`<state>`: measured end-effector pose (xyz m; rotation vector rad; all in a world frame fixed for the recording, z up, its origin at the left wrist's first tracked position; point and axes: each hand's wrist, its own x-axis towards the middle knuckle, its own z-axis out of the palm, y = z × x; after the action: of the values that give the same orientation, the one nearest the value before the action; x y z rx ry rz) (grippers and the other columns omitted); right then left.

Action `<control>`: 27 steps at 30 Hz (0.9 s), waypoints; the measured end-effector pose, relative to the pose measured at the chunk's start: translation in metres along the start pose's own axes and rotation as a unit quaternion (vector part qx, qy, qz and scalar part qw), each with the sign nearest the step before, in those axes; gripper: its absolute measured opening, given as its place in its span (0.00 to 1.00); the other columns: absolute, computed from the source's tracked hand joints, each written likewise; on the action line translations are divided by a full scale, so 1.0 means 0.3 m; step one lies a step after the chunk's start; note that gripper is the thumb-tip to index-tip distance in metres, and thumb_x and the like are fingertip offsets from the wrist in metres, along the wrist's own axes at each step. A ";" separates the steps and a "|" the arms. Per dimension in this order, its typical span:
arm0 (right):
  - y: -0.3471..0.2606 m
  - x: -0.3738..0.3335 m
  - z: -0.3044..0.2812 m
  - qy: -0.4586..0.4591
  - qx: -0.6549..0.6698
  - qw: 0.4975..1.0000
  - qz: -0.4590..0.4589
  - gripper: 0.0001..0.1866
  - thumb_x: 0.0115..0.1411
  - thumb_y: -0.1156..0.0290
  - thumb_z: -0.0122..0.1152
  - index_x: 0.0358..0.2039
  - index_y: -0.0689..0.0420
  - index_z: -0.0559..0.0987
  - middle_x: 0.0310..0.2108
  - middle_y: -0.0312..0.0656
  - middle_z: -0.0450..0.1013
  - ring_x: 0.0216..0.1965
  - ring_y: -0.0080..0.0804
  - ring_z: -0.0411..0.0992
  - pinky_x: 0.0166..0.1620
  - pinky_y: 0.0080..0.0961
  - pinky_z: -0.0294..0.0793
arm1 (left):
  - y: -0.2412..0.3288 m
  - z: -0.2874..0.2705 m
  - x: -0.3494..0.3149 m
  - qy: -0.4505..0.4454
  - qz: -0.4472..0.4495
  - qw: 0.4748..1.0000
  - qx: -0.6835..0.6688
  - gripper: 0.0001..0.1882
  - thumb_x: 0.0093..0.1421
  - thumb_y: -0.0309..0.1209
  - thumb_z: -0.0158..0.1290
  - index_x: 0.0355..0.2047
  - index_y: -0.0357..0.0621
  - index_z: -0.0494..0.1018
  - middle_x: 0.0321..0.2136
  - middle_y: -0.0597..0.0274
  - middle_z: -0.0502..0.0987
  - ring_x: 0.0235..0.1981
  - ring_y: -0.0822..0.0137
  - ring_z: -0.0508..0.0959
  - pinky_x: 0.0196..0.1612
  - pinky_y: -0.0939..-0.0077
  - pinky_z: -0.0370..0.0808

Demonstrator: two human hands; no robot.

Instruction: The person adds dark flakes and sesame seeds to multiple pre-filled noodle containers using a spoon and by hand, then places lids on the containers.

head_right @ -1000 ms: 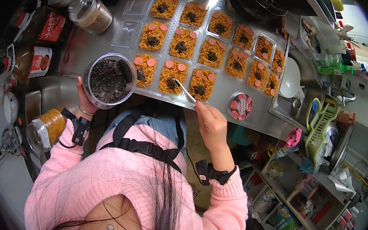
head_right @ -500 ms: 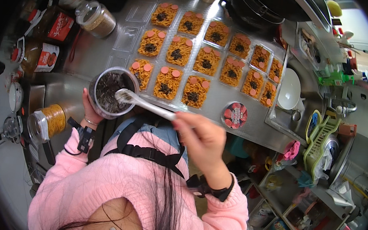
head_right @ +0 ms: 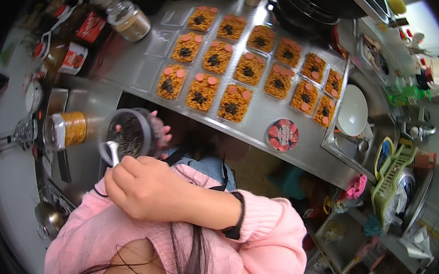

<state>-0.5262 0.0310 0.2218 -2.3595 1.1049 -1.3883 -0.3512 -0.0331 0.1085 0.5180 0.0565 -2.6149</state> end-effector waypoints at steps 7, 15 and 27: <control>-0.068 0.037 -0.166 -0.017 -0.068 0.995 -0.071 0.09 0.39 0.78 0.59 0.24 0.67 0.77 0.26 0.46 0.71 0.22 0.29 0.69 0.24 0.18 0.70 | -0.038 0.109 -0.017 0.018 0.134 0.989 0.060 0.44 0.54 0.58 0.50 0.64 0.50 0.48 0.57 0.41 0.59 0.59 0.48 0.61 0.59 0.54 0.63; -0.028 0.037 -0.146 -0.060 -0.156 0.983 -0.072 0.13 0.38 0.80 0.61 0.28 0.70 0.76 0.29 0.49 0.70 0.23 0.31 0.69 0.23 0.20 0.70 | -0.065 0.083 0.093 -0.117 0.175 0.970 0.125 0.52 0.50 0.69 0.40 0.65 0.45 0.44 0.58 0.48 0.59 0.57 0.54 0.63 0.60 0.55 0.60; 0.120 -0.074 -0.161 -0.152 0.007 0.985 0.083 0.17 0.48 0.67 0.66 0.37 0.62 0.75 0.38 0.44 0.73 0.40 0.41 0.71 0.42 0.32 0.71 | -0.102 -0.110 0.109 -0.062 0.178 0.978 0.094 0.42 0.58 0.63 0.31 0.59 0.41 0.59 0.56 0.51 0.64 0.56 0.55 0.66 0.60 0.60 0.62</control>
<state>-0.5899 0.0304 0.2151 -2.3086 1.1630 -0.9397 -0.3801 -0.0162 0.0642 0.3850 -0.2992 -2.3027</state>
